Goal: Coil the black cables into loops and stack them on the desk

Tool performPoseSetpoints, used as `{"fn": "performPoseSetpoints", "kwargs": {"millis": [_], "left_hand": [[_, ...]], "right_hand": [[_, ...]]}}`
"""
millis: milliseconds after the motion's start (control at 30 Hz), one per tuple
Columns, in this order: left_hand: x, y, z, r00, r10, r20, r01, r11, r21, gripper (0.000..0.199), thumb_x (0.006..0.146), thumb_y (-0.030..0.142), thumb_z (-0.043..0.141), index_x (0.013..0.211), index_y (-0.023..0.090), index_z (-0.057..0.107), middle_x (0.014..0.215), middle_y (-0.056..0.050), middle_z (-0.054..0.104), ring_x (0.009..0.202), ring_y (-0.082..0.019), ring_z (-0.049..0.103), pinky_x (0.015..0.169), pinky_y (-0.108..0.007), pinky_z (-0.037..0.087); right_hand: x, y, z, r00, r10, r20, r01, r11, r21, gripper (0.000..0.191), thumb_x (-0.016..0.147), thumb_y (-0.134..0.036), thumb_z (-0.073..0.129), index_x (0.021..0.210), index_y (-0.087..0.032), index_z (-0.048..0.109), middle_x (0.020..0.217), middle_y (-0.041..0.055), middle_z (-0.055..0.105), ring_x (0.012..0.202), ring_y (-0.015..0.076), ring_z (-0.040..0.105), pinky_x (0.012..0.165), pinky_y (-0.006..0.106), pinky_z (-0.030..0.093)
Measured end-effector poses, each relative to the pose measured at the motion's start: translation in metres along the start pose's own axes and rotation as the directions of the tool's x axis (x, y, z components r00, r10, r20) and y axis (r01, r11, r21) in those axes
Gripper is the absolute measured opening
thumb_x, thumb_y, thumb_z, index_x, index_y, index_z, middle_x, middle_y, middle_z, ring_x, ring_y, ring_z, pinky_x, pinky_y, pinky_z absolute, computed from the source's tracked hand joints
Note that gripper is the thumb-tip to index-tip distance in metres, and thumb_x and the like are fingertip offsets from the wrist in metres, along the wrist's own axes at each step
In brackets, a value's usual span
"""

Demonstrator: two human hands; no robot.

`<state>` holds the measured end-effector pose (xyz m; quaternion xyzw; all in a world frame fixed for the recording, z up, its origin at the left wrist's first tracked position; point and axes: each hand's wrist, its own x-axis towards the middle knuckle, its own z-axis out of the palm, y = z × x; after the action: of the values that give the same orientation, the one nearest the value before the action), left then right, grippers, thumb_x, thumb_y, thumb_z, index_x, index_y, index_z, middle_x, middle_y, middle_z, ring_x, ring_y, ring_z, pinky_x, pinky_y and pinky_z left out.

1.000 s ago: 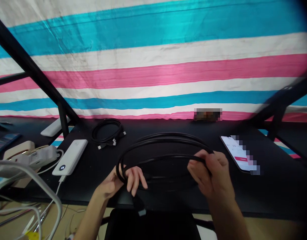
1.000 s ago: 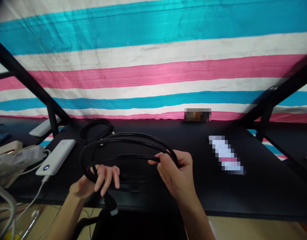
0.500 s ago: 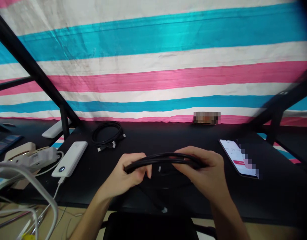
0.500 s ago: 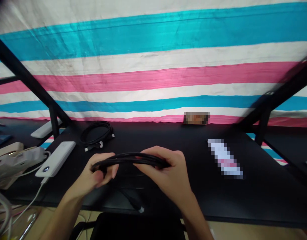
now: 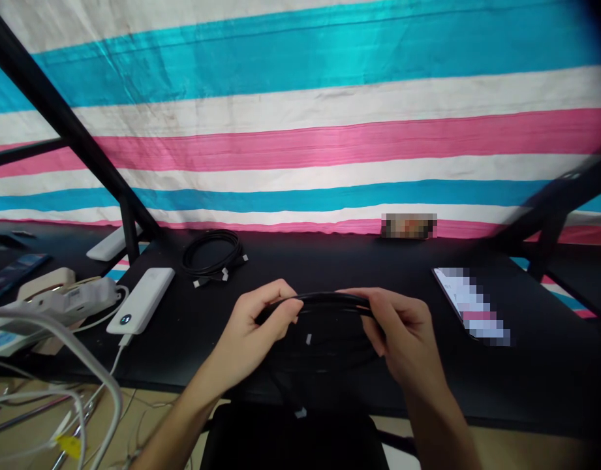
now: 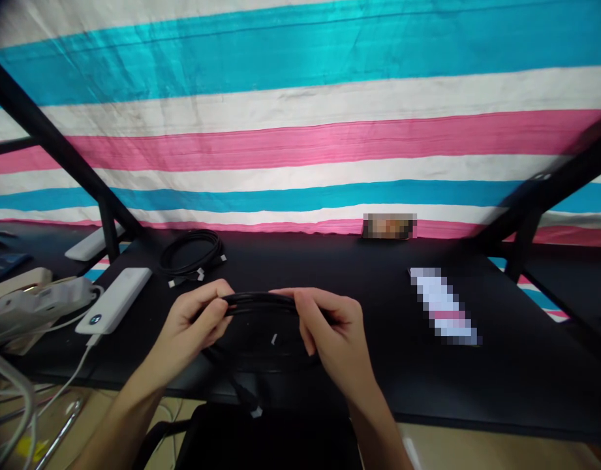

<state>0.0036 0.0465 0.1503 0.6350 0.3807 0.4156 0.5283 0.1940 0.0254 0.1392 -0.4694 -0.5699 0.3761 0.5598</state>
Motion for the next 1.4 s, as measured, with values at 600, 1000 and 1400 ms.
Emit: {"fn": "performPoseSetpoints", "kwargs": {"millis": [600,1000,1400], "left_hand": [[0.004,-0.002,0.007,0.988,-0.104,0.111,0.114,0.99,-0.082,0.046,0.08,0.05,0.061,0.05,0.016,0.052,0.049,0.004,0.036,0.047,-0.006,0.027,0.045,-0.022,0.022],[0.019,-0.041,0.004,0.95,-0.13,-0.284,0.048,0.958,-0.282,0.051,0.068,0.04,0.076,0.046,0.017,0.036,0.045,0.009,0.02,0.041,-0.003,0.014,0.041,-0.023,0.007],[0.037,-0.053,0.038,0.886,-0.295,-0.358,0.002,0.774,-0.633,0.051,0.081,0.036,0.061,0.052,0.022,0.022,0.042,0.011,0.016,0.034,-0.005,0.015,0.038,-0.023,0.014]], "right_hand": [[0.001,0.002,0.005,0.998,0.029,0.053,-0.028,0.999,-0.032,0.03,0.076,-0.039,0.069,0.055,-0.018,0.071,0.045,-0.0003,0.054,0.04,0.0083,0.043,0.039,0.02,0.032],[0.008,0.033,0.003,0.986,0.12,-0.12,-0.061,0.909,0.412,0.038,0.073,-0.051,0.07,0.059,-0.017,0.065,0.033,-0.0098,0.025,0.033,0.0026,0.015,0.036,0.02,0.01],[0.005,0.054,0.015,0.863,0.503,0.043,-0.303,0.448,0.841,0.061,0.074,-0.028,0.066,0.044,-0.02,0.014,0.032,-0.01,0.018,0.03,0.0025,0.008,0.028,0.018,0.012]]}}
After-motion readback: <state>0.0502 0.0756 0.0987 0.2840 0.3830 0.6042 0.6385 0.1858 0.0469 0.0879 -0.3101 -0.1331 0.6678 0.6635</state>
